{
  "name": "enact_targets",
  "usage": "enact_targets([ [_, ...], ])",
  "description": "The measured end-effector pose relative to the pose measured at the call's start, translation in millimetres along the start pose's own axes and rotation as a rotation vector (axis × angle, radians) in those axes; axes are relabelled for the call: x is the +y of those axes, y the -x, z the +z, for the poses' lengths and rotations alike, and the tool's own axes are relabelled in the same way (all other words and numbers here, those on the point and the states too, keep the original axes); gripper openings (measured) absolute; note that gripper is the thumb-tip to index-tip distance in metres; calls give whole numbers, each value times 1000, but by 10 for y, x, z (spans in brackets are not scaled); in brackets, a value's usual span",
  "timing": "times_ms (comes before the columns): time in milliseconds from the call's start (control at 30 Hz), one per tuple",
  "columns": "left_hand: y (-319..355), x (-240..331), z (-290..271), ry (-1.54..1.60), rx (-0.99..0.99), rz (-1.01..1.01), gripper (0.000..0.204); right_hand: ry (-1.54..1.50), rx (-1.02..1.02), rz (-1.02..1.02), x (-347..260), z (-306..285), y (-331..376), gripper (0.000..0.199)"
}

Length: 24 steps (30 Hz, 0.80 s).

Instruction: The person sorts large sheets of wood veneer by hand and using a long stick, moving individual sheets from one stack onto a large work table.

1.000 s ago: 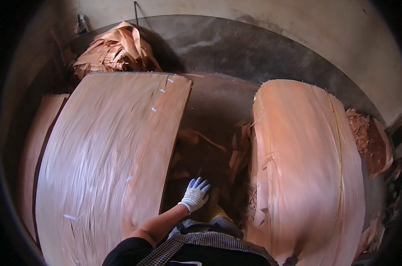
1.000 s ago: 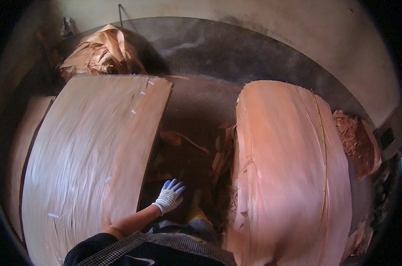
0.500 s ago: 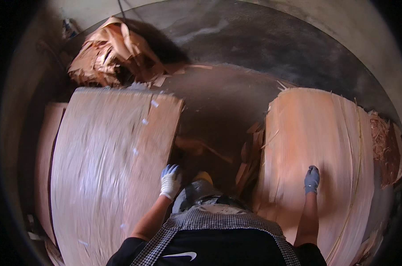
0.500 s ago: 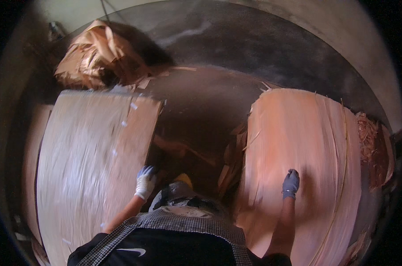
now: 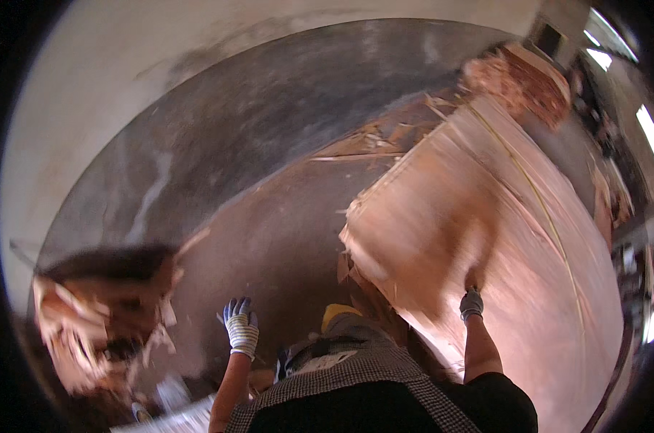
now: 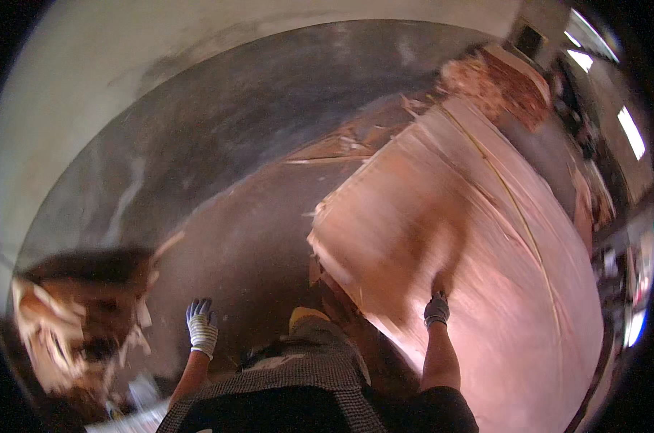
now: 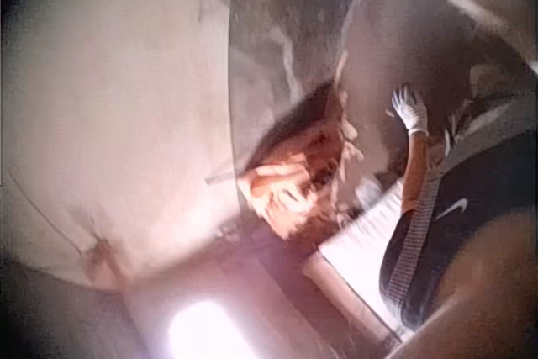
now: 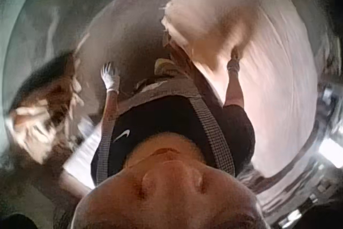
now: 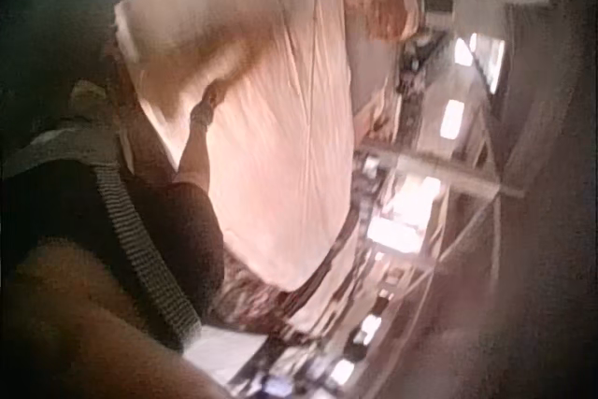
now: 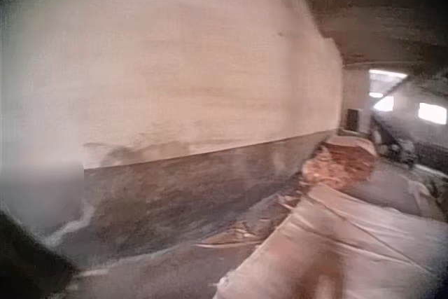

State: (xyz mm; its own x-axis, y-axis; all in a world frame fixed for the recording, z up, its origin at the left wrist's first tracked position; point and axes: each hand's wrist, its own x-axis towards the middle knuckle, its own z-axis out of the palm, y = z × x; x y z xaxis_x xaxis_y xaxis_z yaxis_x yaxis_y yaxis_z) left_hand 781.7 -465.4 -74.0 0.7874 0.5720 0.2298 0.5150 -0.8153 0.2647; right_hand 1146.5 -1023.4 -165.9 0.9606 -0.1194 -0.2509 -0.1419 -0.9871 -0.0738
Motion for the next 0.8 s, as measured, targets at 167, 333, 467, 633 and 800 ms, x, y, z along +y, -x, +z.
enact_targets([
  [167,-2083,-30,562,15,-35,349,39,-113,259,308,-262,195,-15,25],
  [333,-3131,-316,1727,-63,-373,293,43,-392,411,623,-872,76,-463,27],
  [467,-4090,330,1496,-53,-450,498,41,-433,339,622,-1779,-336,-951,29],
  [633,-5448,729,2209,-14,-548,646,40,-399,213,580,-3299,-474,-1834,21],
  [800,-6794,1754,3095,-94,-745,1128,41,-84,189,374,-4686,-552,-1999,40],
])
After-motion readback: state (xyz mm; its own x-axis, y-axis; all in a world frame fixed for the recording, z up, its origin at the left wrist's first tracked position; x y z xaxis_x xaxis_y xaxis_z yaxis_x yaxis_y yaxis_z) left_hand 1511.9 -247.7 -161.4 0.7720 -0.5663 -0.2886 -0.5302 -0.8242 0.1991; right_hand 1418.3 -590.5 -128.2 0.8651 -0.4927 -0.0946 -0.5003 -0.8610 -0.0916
